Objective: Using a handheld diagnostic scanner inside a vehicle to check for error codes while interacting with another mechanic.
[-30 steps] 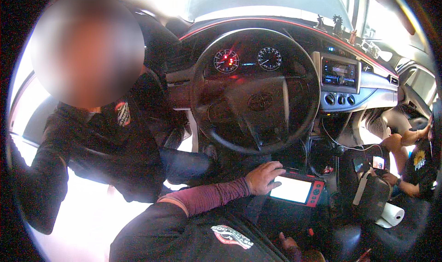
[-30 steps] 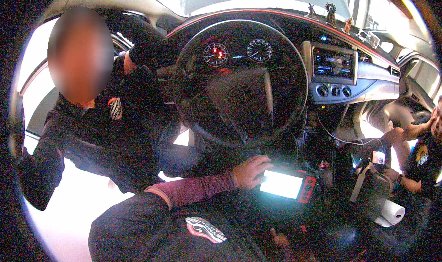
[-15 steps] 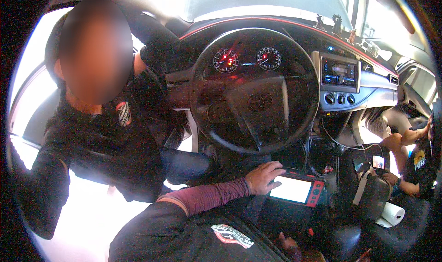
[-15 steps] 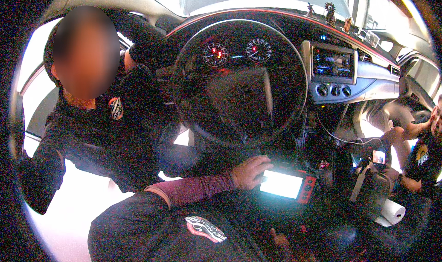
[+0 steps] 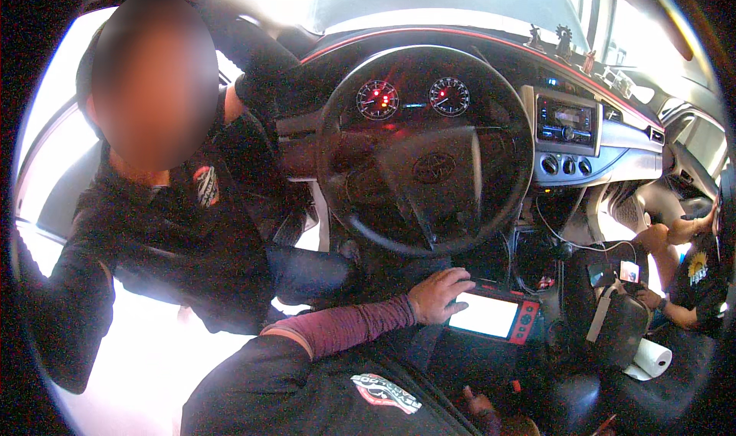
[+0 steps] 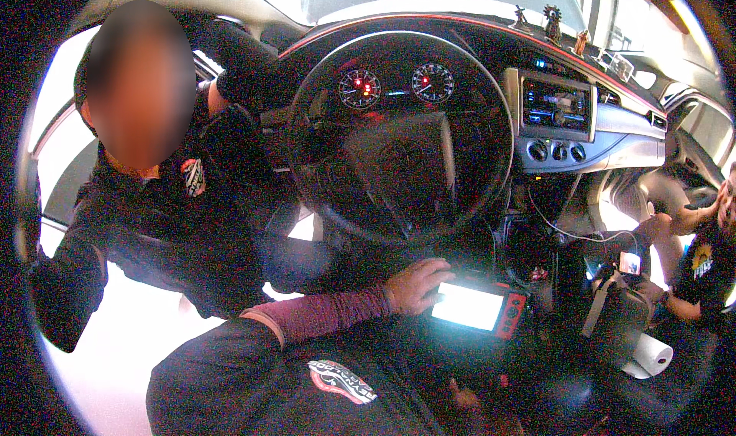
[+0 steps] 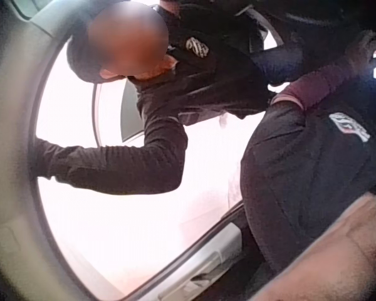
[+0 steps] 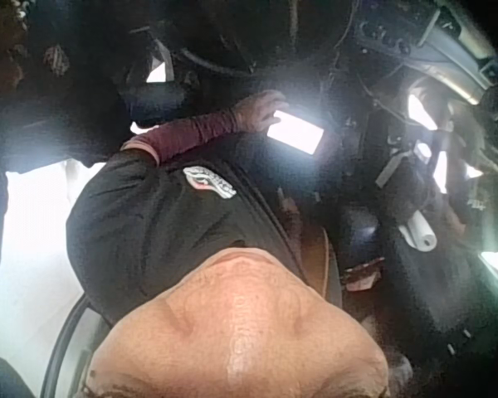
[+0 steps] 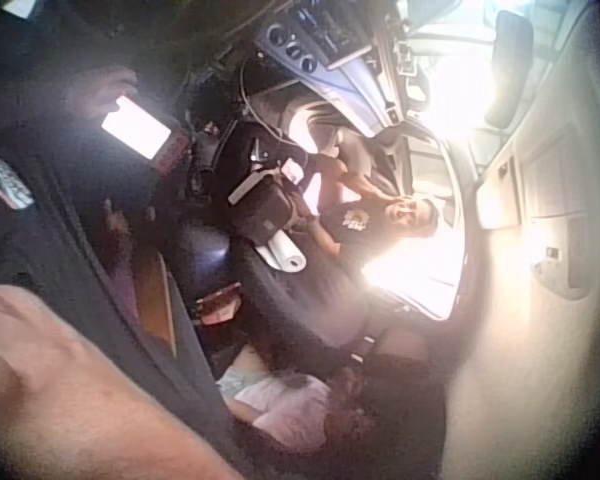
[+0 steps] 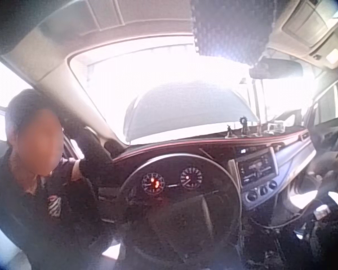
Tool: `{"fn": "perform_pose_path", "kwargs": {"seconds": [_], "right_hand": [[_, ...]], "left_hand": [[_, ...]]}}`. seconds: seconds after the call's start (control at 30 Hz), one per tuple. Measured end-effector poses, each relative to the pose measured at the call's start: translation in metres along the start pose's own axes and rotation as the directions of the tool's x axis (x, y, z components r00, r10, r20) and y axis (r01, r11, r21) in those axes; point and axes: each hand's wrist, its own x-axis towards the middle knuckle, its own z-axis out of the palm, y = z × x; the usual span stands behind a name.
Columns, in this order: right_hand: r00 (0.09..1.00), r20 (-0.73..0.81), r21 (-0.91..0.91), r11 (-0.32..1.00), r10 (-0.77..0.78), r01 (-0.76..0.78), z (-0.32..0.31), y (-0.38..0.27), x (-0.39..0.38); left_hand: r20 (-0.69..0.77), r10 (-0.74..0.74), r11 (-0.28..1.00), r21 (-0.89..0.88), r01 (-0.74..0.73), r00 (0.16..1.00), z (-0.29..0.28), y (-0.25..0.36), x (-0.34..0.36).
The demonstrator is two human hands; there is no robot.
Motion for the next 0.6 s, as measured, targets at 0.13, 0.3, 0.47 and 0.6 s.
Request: {"fn": "perform_pose_path", "kwargs": {"seconds": [0.13,0.3,0.47,0.6], "right_hand": [[0.996,0.084,0.025,1.000,-0.008,0.005,-0.002,-0.004,0.002],[0.992,0.057,0.061,0.992,-0.110,0.106,-0.002,-0.021,0.008],[0.969,0.092,0.010,0.973,-0.231,0.231,-0.001,-0.079,0.025],[0.955,0.103,-0.014,0.960,-0.277,0.280,-0.002,-0.095,0.032]], "left_hand": [[0.003,0.001,1.000,0.014,-0.001,1.000,0.001,-0.003,-0.001],[-0.002,-0.038,0.999,-0.008,0.038,0.999,-0.002,-0.010,-0.005],[-0.032,0.011,0.999,0.050,-0.010,0.999,0.007,0.001,-0.001],[-0.006,-0.024,0.999,0.027,0.024,1.000,0.003,0.000,-0.001]]}}
